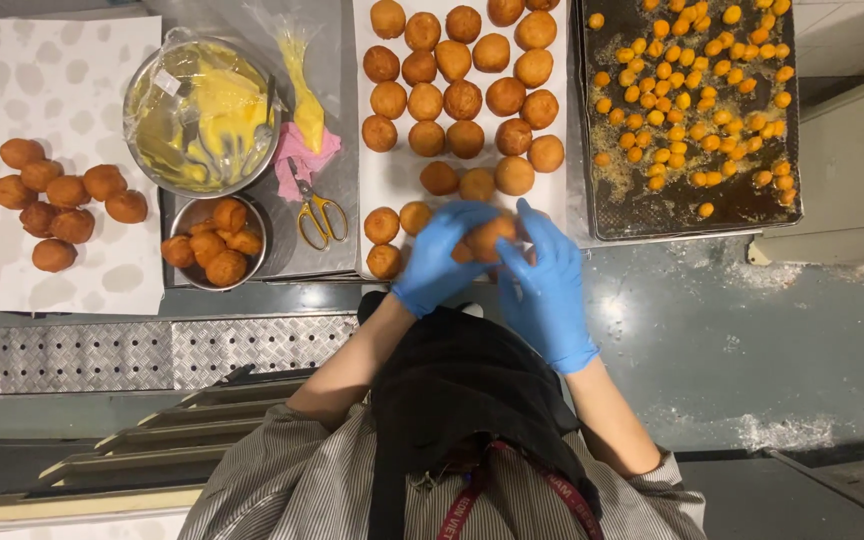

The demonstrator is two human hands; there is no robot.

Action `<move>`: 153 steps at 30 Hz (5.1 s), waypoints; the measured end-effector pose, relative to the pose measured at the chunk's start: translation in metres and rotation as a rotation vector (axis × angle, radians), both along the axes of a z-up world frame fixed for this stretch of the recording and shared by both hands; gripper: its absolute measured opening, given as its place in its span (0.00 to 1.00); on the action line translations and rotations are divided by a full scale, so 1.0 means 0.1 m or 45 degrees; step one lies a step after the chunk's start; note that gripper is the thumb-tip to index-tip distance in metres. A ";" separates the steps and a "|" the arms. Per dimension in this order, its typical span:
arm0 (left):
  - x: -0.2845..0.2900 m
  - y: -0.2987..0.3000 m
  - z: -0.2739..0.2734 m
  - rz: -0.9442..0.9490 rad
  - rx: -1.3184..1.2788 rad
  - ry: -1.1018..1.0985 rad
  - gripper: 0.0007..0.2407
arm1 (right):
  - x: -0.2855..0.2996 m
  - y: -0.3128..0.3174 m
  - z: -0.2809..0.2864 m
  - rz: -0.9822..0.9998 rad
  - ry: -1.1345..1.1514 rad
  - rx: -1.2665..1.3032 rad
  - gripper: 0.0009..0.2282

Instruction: Poke holes in pastries with scissors and then fill them with cream using a piping bag.

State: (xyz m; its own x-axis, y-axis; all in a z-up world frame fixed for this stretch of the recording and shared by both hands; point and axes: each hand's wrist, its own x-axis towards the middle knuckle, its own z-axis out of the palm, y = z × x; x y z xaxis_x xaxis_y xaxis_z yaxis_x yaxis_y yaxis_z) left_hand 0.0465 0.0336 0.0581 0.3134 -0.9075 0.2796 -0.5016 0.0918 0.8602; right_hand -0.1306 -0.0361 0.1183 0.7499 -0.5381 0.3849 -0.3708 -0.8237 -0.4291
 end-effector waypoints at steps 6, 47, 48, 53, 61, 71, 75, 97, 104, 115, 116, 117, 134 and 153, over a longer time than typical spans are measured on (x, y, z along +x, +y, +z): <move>-0.06 0.06 -0.09 -0.082 -0.242 -0.241 0.25 | 0.13 0.06 -0.01 -0.152 0.191 -0.205 0.13; 0.13 -0.06 -0.29 -0.095 -0.247 -0.083 0.23 | 0.03 -0.12 0.07 0.026 -0.090 0.100 0.23; 0.12 -0.07 -0.32 -0.108 -0.216 -0.079 0.25 | 0.03 -0.13 0.08 0.044 -0.098 0.039 0.23; 0.00 -0.06 -0.15 0.037 -0.215 -0.043 0.29 | -0.04 -0.10 -0.12 0.048 -0.273 0.332 0.21; -0.02 -0.05 0.11 -0.111 -0.284 -0.161 0.28 | -0.21 -0.16 -0.48 -0.049 -0.484 0.702 0.27; -0.06 0.00 0.55 -0.129 -0.305 -0.137 0.29 | -0.26 -0.27 -0.46 0.218 -1.077 2.227 0.25; -0.09 0.04 0.52 -0.149 -0.138 0.008 0.28 | -0.24 -0.23 -0.44 0.062 -0.590 1.710 0.32; -0.27 0.06 0.38 -0.073 -0.261 -0.087 0.24 | -0.30 -0.06 -0.12 -0.039 -0.163 0.159 0.26; -0.29 0.08 0.41 -0.064 -0.297 -0.078 0.23 | -0.31 -0.14 -0.03 0.033 -0.221 -0.061 0.24; -0.27 0.09 0.35 0.045 -0.408 -0.428 0.21 | -0.20 0.11 0.32 0.121 -0.413 0.310 0.24; -0.27 0.08 0.37 0.000 -0.398 -0.415 0.21 | -0.20 0.11 0.32 0.138 -0.418 0.333 0.25; -0.27 0.07 0.40 -0.045 -0.386 -0.401 0.21 | -0.21 0.11 0.32 0.156 -0.421 0.356 0.25; -0.20 0.07 0.38 -0.263 -0.190 -0.326 0.22 | -0.29 0.07 0.28 0.012 0.037 -0.155 0.14; -0.09 0.03 -0.02 -0.383 -0.119 -0.521 0.20 | -0.12 0.06 -0.13 -0.063 0.110 0.014 0.16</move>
